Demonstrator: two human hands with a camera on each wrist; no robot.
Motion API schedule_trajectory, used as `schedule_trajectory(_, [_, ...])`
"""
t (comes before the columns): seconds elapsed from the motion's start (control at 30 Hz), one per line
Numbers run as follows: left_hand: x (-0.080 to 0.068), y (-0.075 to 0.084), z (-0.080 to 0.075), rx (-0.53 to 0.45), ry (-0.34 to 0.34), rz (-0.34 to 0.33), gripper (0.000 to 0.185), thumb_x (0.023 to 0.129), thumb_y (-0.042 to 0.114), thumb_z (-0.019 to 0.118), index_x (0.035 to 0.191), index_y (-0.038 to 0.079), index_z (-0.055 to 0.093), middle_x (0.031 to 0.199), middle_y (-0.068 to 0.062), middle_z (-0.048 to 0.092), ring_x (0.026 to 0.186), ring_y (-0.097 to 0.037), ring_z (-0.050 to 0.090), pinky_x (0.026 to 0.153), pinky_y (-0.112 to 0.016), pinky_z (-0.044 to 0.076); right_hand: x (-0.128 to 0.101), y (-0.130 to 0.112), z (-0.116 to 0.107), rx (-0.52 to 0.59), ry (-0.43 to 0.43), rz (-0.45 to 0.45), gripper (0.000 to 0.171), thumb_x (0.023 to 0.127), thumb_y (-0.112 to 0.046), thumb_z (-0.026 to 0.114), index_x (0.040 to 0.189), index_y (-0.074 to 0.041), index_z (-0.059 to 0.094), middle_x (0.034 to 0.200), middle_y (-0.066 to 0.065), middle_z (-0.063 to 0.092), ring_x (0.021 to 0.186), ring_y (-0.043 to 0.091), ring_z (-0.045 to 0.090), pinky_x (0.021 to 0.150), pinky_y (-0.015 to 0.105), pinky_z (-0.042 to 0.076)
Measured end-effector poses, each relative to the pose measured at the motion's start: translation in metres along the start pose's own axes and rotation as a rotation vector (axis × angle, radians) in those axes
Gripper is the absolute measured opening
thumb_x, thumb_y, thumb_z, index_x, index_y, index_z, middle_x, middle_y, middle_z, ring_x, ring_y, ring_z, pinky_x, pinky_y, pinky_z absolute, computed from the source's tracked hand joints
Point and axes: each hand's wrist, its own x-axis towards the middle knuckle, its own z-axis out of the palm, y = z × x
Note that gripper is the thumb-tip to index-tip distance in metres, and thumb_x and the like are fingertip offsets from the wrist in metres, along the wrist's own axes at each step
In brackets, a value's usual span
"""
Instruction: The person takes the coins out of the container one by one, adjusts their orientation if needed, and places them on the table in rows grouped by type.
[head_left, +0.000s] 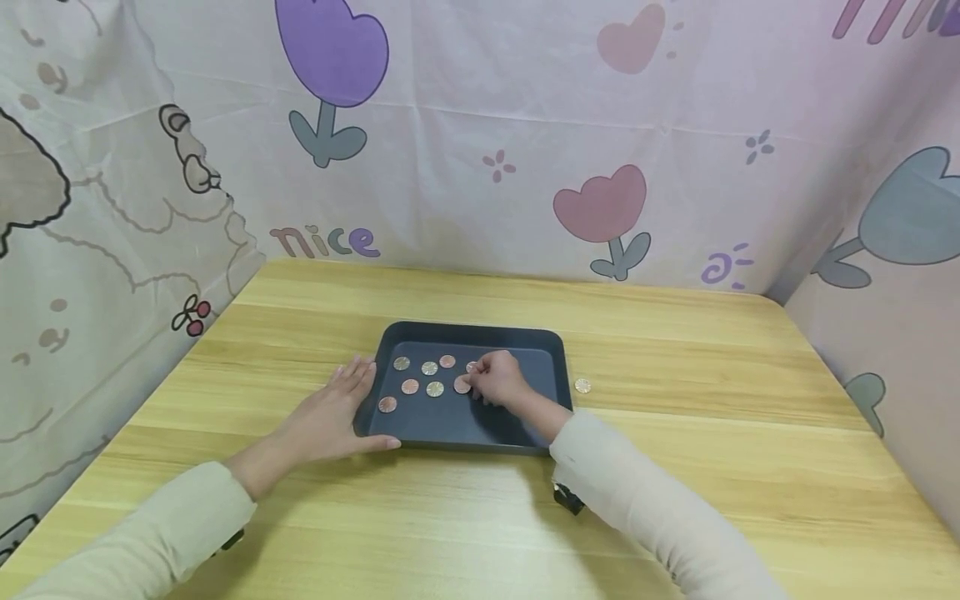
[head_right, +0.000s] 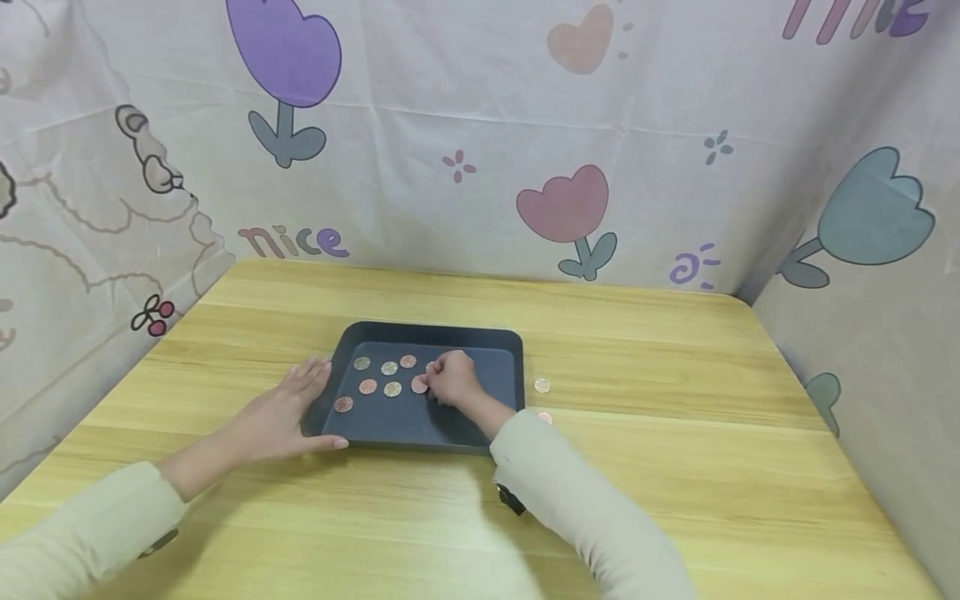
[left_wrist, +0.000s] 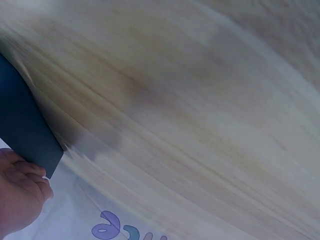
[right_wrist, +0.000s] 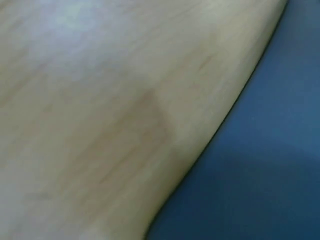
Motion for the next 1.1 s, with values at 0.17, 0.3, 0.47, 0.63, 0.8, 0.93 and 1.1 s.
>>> schedule_trajectory(0.17, [0.000,0.000,0.001,-0.008,0.001,-0.005,0.116,0.069,0.075,0.058,0.142,-0.010,0.026,0.150,-0.025,0.022,0.140,-0.042,0.017,0.115,-0.049,0.020,-0.003,0.003,-0.008,0.059,-0.005,0.044,0.017,0.086,-0.011,0.064,0.073,0.000,0.064,0.051,0.000,0.056,0.039,0.007,0.046,0.036,0.017,0.035])
schedule_trajectory(0.3, [0.000,0.000,0.001,-0.010,0.001,-0.007,0.117,0.068,0.075,0.058,0.142,-0.010,0.025,0.151,-0.025,0.021,0.141,-0.041,0.017,0.116,-0.049,0.019,-0.008,0.005,-0.017,0.088,-0.003,0.066,0.017,0.086,-0.011,0.064,0.074,0.000,0.065,0.051,-0.001,0.055,0.039,0.008,0.045,0.037,0.018,0.035])
schedule_trajectory(0.47, [-0.001,0.001,0.000,-0.012,-0.001,-0.008,0.116,0.069,0.074,0.059,0.142,-0.010,0.025,0.151,-0.025,0.021,0.141,-0.041,0.017,0.116,-0.049,0.019,-0.018,0.004,-0.028,0.124,-0.006,0.077,0.016,0.086,-0.011,0.062,0.076,-0.001,0.066,0.051,-0.001,0.056,0.040,0.008,0.046,0.038,0.017,0.036])
schedule_trajectory(0.63, [-0.001,0.001,-0.001,-0.012,-0.002,-0.006,0.116,0.069,0.073,0.059,0.142,-0.010,0.025,0.151,-0.025,0.021,0.141,-0.041,0.017,0.116,-0.049,0.019,-0.029,0.004,-0.037,0.143,-0.005,0.083,0.014,0.086,-0.011,0.063,0.078,0.000,0.065,0.053,0.000,0.055,0.041,0.009,0.045,0.039,0.017,0.035])
schedule_trajectory(0.8, [0.000,0.001,0.000,-0.007,-0.002,-0.004,0.116,0.069,0.074,0.059,0.142,-0.010,0.025,0.151,-0.025,0.021,0.141,-0.041,0.017,0.116,-0.049,0.019,-0.036,0.007,-0.047,0.185,-0.020,0.081,0.012,0.086,-0.009,0.060,0.082,0.001,0.063,0.054,-0.001,0.054,0.043,0.008,0.044,0.040,0.017,0.036])
schedule_trajectory(0.93, [-0.002,0.001,0.000,0.001,0.007,0.001,0.116,0.069,0.073,0.059,0.141,-0.011,0.025,0.150,-0.027,0.022,0.140,-0.042,0.018,0.115,-0.049,0.020,-0.041,0.011,-0.059,0.217,-0.031,0.078,0.013,0.087,-0.010,0.059,0.086,0.003,0.061,0.054,-0.002,0.053,0.043,0.008,0.044,0.040,0.017,0.036])
schedule_trajectory(1.1, [-0.002,0.002,-0.001,0.005,0.014,0.008,0.115,0.070,0.072,0.059,0.141,-0.012,0.025,0.148,-0.028,0.024,0.139,-0.043,0.020,0.115,-0.049,0.021,-0.049,0.019,-0.077,0.241,-0.020,0.104,0.015,0.089,-0.011,0.057,0.089,0.004,0.058,0.055,-0.003,0.051,0.044,0.006,0.043,0.041,0.016,0.037])
